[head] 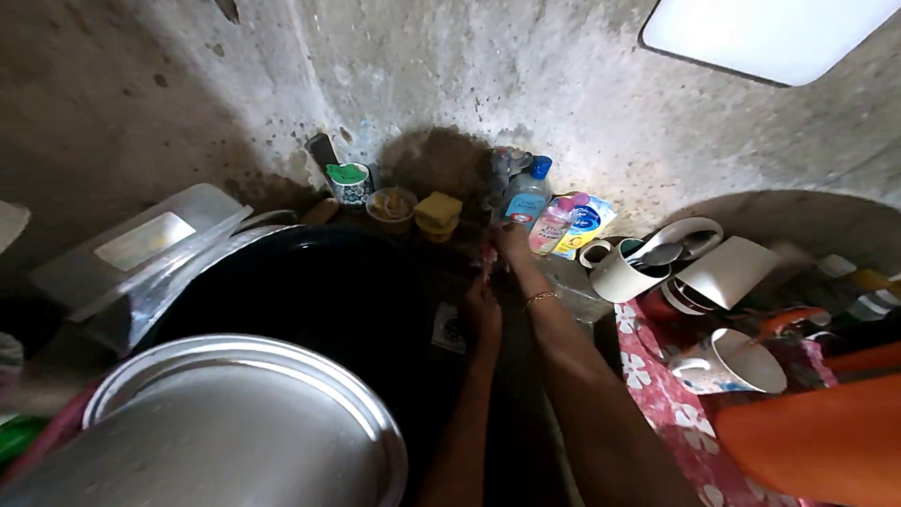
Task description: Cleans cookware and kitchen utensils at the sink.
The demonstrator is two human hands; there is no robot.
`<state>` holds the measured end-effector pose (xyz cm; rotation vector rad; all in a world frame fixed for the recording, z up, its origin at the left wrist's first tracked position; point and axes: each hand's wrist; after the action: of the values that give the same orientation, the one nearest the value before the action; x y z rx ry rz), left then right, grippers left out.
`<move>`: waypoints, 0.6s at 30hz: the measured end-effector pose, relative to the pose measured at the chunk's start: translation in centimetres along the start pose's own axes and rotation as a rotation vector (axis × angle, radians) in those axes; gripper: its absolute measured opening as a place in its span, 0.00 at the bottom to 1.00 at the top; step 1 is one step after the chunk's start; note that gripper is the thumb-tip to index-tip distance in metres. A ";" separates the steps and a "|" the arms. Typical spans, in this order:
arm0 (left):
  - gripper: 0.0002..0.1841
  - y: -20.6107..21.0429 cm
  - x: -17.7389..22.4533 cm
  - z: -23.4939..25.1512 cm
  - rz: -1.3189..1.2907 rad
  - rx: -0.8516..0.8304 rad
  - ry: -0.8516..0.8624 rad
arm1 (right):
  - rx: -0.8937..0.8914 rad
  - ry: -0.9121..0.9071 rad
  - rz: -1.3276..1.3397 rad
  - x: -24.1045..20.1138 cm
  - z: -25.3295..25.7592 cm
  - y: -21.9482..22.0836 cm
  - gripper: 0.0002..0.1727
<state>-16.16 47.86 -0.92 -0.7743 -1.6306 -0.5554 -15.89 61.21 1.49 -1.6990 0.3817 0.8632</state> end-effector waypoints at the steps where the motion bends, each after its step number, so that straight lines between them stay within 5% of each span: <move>1: 0.19 -0.1 -0.1 0.3 -0.032 0.010 0.000 | -0.052 0.019 0.073 0.1 -0.1 0.0 0.18; 5: 0.16 -0.3 0.1 1.0 -0.180 0.047 -0.016 | -0.295 0.039 0.515 1.7 -0.4 0.1 0.14; 7: 0.15 0.0 0.2 1.1 -0.237 0.052 0.005 | -0.272 0.008 0.569 1.7 -0.3 0.1 0.10; 15: 0.14 0.9 0.4 0.1 -0.323 0.015 0.027 | 0.066 -0.007 0.205 0.7 0.3 0.9 0.20; 18: 0.14 0.9 0.1 -0.2 -0.360 0.013 0.005 | 0.055 0.057 0.160 1.0 0.8 0.9 0.24</move>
<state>-15.36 48.32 -0.83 -0.4691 -1.7792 -0.7990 -16.06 61.88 0.04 -1.6611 0.5816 0.9128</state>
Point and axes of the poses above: each hand's wrist, its own z-axis towards the middle knuckle, its own y-axis out of the palm, x = y × z, and after that the axes turned 14 degrees about -z, right-handed
